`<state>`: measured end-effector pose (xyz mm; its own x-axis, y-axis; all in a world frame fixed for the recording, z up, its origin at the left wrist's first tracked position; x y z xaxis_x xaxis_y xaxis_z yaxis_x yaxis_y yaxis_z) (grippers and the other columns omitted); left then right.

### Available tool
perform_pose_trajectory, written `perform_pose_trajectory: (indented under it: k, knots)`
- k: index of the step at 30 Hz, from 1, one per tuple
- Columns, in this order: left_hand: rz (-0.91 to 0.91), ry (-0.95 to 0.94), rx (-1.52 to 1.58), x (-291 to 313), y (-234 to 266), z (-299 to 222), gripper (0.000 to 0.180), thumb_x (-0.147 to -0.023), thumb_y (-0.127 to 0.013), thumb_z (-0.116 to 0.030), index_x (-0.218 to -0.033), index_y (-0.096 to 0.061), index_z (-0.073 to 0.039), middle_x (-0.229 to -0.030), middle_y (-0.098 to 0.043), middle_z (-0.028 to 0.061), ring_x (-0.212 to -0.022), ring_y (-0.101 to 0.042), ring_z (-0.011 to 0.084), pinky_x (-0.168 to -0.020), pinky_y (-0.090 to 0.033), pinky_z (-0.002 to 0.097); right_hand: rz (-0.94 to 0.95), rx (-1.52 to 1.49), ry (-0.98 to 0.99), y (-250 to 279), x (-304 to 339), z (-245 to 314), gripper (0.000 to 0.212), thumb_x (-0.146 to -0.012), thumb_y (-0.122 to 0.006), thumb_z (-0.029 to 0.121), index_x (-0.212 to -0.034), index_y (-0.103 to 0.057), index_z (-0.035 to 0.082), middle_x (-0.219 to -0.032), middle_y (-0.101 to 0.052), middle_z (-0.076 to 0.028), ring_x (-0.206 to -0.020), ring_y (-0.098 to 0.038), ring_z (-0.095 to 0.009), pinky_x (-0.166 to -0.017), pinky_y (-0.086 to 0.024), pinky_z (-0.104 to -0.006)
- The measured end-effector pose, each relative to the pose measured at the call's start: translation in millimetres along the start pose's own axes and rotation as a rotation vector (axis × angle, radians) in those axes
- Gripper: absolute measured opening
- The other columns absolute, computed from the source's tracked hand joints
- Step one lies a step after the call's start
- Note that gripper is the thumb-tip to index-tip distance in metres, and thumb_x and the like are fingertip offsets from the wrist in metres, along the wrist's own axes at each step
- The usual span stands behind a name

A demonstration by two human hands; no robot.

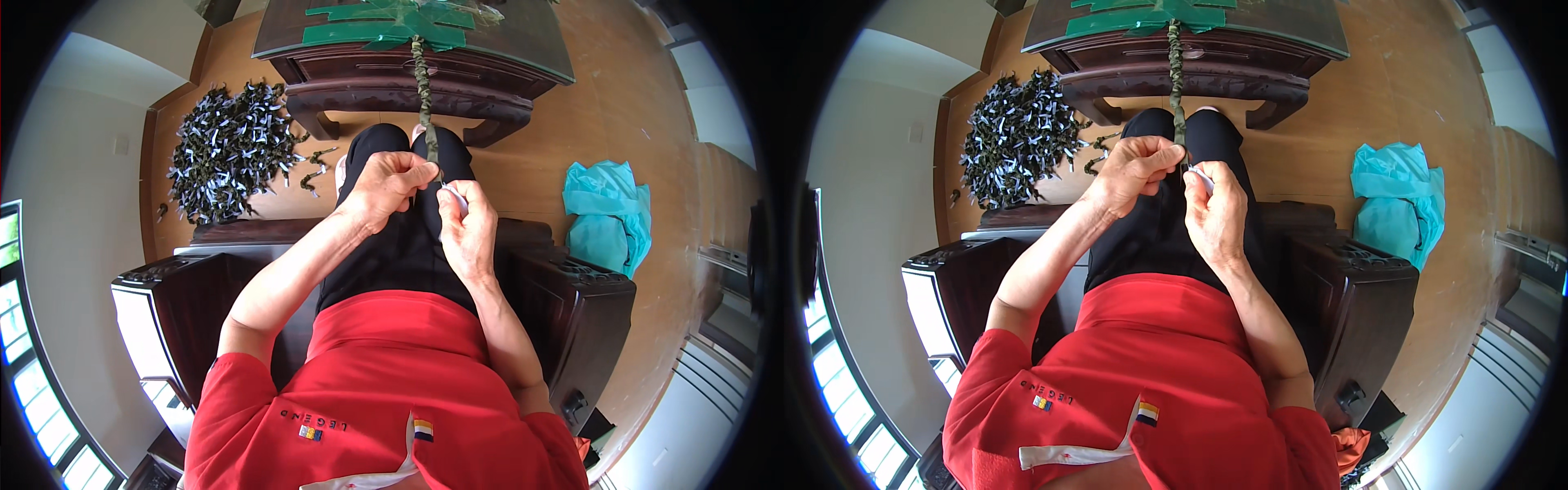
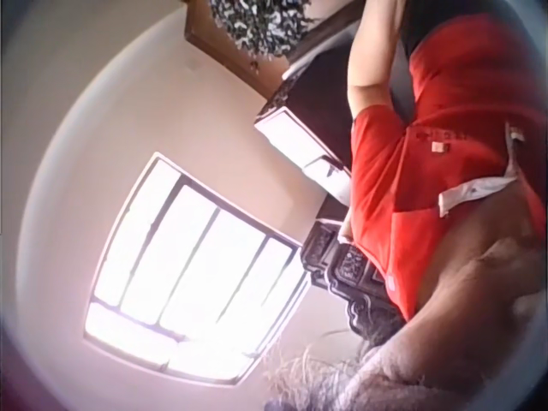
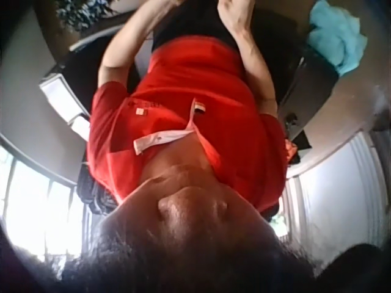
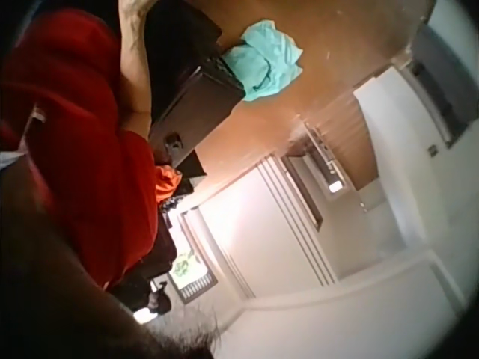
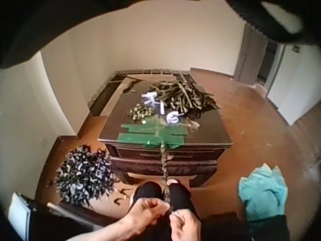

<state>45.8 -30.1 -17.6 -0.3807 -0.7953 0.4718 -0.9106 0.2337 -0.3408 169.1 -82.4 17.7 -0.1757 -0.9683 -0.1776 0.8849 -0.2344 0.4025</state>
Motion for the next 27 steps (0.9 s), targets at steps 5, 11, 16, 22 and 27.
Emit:
perform_pose_trajectory:
  k: [5,11,16,22,27]
  knots:
    - [-0.015,0.006,-0.084,0.8,-1.7,-5.9,0.015,-0.087,-0.067,-0.02,-0.079,-0.065,-0.008,-0.063,-0.048,-0.0052,-0.051,-0.034,0.0008,-0.044,-0.022,0.0138,0.0,0.023,0.026,3.5,-3.0,-5.8,0.013,-0.081,-0.063,-0.002,-0.091,-0.054,0.0,-0.071,-0.058,-0.008,-0.052,-0.048,-0.017,-0.051,-0.042,-0.03]
    - [0.047,0.033,-0.043,-2.8,-4.3,-0.7,0.016,-0.088,-0.067,-0.02,-0.078,-0.062,-0.009,-0.062,-0.045,-0.0059,-0.051,-0.034,0.0007,-0.044,-0.022,0.0139,0.005,0.045,0.044,1.4,-6.2,-0.5,0.013,-0.081,-0.063,-0.002,-0.09,-0.055,0.001,-0.07,-0.058,-0.008,-0.051,-0.047,-0.016,-0.05,-0.041,-0.0297]
    - [0.06,0.032,-0.006,0.9,-1.1,1.8,0.017,-0.089,-0.066,-0.02,-0.078,-0.06,-0.009,-0.061,-0.043,-0.0063,-0.051,-0.033,0.0006,-0.044,-0.022,0.014,0.029,0.046,0.023,2.4,-8.0,0.4,0.011,-0.081,-0.063,-0.001,-0.088,-0.055,0.001,-0.069,-0.057,-0.007,-0.051,-0.046,-0.016,-0.049,-0.041,-0.0294]
    - [0.03,0.015,0.131,-8.5,-4.4,10.3,0.018,-0.09,-0.064,-0.02,-0.078,-0.057,-0.008,-0.061,-0.04,-0.0067,-0.052,-0.032,0.0006,-0.044,-0.02,0.0141,0.024,0.007,-0.01,5.3,-7.8,-3.7,0.011,-0.08,-0.064,-0.001,-0.086,-0.055,0.001,-0.067,-0.056,-0.007,-0.05,-0.045,-0.015,-0.049,-0.04,-0.0291]
    - [0.087,0.035,0.124,-0.7,-17.3,13.0,0.018,-0.09,-0.063,-0.02,-0.078,-0.057,-0.008,-0.061,-0.04,-0.0067,-0.051,-0.031,0.0007,-0.044,-0.02,0.0148,0.046,0.035,-0.025,7.3,-4.4,-5.9,0.009,-0.081,-0.064,0.001,-0.086,-0.057,0.0,-0.068,-0.057,-0.007,-0.051,-0.046,-0.014,-0.049,-0.04,-0.0284]
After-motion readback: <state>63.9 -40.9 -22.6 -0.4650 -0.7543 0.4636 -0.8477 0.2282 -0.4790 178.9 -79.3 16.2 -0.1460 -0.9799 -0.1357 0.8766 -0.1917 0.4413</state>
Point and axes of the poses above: each hand's wrist, its own x-axis away from the middle knuckle, its own y-axis out of the back of the hand, z = x × y, the point moved 7 cm from there along -x, towards the middle knuckle
